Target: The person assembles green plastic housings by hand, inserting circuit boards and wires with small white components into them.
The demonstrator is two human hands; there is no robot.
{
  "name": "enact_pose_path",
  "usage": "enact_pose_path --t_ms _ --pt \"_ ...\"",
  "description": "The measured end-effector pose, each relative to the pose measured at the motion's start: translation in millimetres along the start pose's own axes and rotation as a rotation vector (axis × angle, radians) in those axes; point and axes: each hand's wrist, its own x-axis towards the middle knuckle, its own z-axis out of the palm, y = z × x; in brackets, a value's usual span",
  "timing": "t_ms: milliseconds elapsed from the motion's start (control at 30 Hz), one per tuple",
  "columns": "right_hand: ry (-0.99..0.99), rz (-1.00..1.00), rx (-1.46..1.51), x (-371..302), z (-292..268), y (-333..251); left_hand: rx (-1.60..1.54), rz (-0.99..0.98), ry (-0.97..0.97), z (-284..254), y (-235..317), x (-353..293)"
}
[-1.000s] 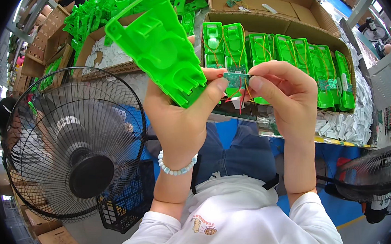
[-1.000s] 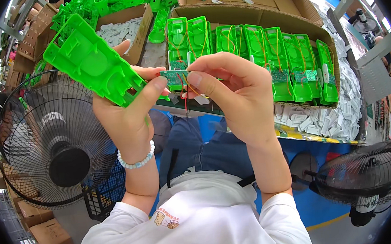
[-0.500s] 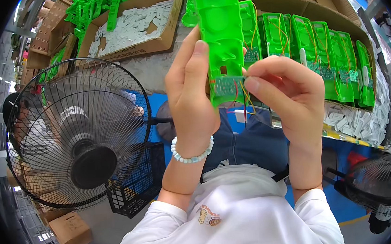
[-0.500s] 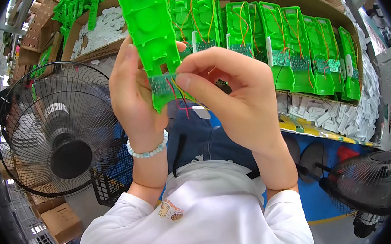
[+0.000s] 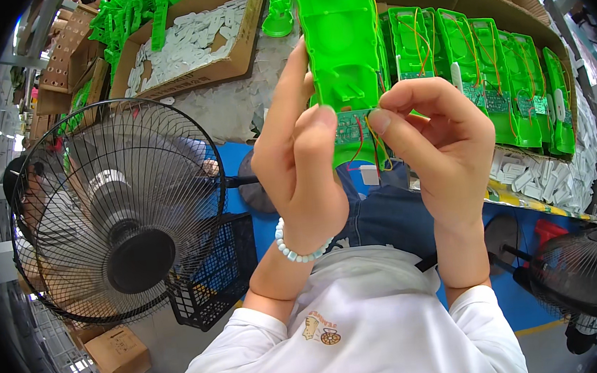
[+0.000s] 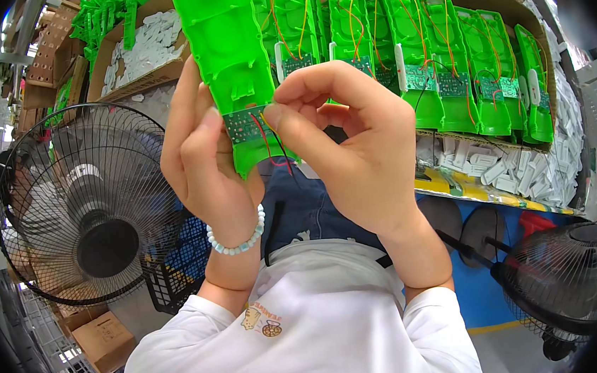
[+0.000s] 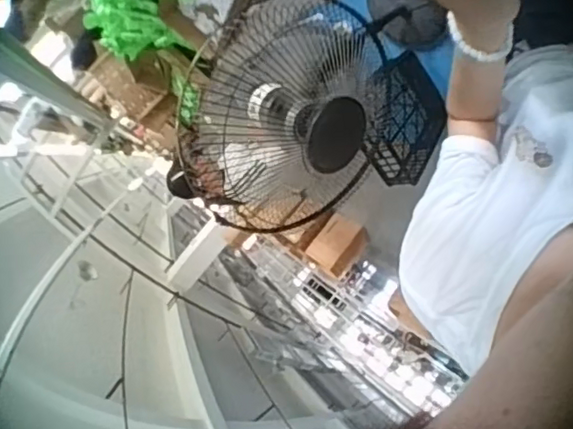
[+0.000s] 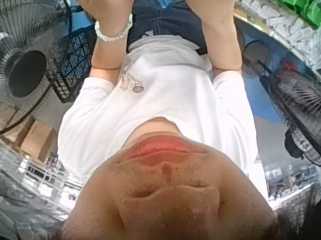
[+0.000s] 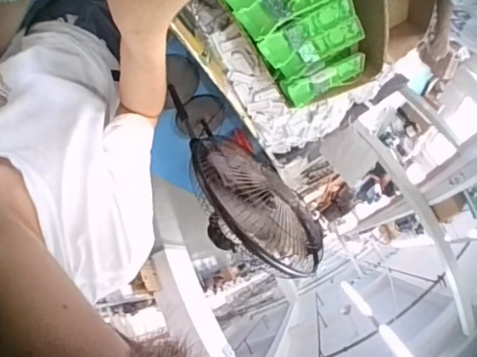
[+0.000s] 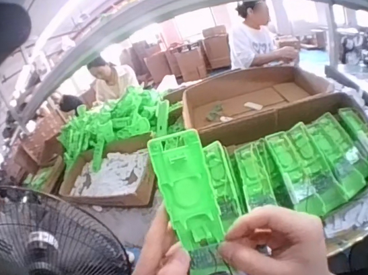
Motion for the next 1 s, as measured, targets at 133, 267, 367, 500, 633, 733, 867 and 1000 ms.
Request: enact_pose_path --t_ms 133,267,367,500,633,733,867,1000 --pt "0.002 0.031 -0.006 -1.5 -0.2 -4.3 0.081 0.026 -0.003 0.1 5.4 -5.4" --pt "-0.010 0.077 0.004 -2.2 0.6 -5.8 0.057 0.069 -0.003 -4.0 0.9 -5.6" --pt "-0.014 0.043 0.000 -0.8 0.8 -5.6 0.043 0.078 -0.057 -9.1 -0.2 -6.1" --pt "-0.048 0.029 -0.021 -3.1 1.3 -7.4 0.094 0.146 -0.088 -15.6 -1.7 -5.5" --pt "-0.028 0.109 -0.019 -4.7 1.6 -7.9 0.066 0.080 -0.092 -18.4 0.4 -6.8" --pt "-0.057 0.071 -0.008 -2.9 0.4 0.8 0.033 0.003 -0.046 -13.0 7.3 -7.1" --pt "-0.087 0.061 0.033 -2.0 -2.8 6.1 -0.107 -0.105 0.012 -12.7 8.3 -9.8" --pt "-0.090 0.129 0.180 -3.2 -1.0 3.2 -0.325 -0.175 -0.026 -13.7 10.7 -11.0"
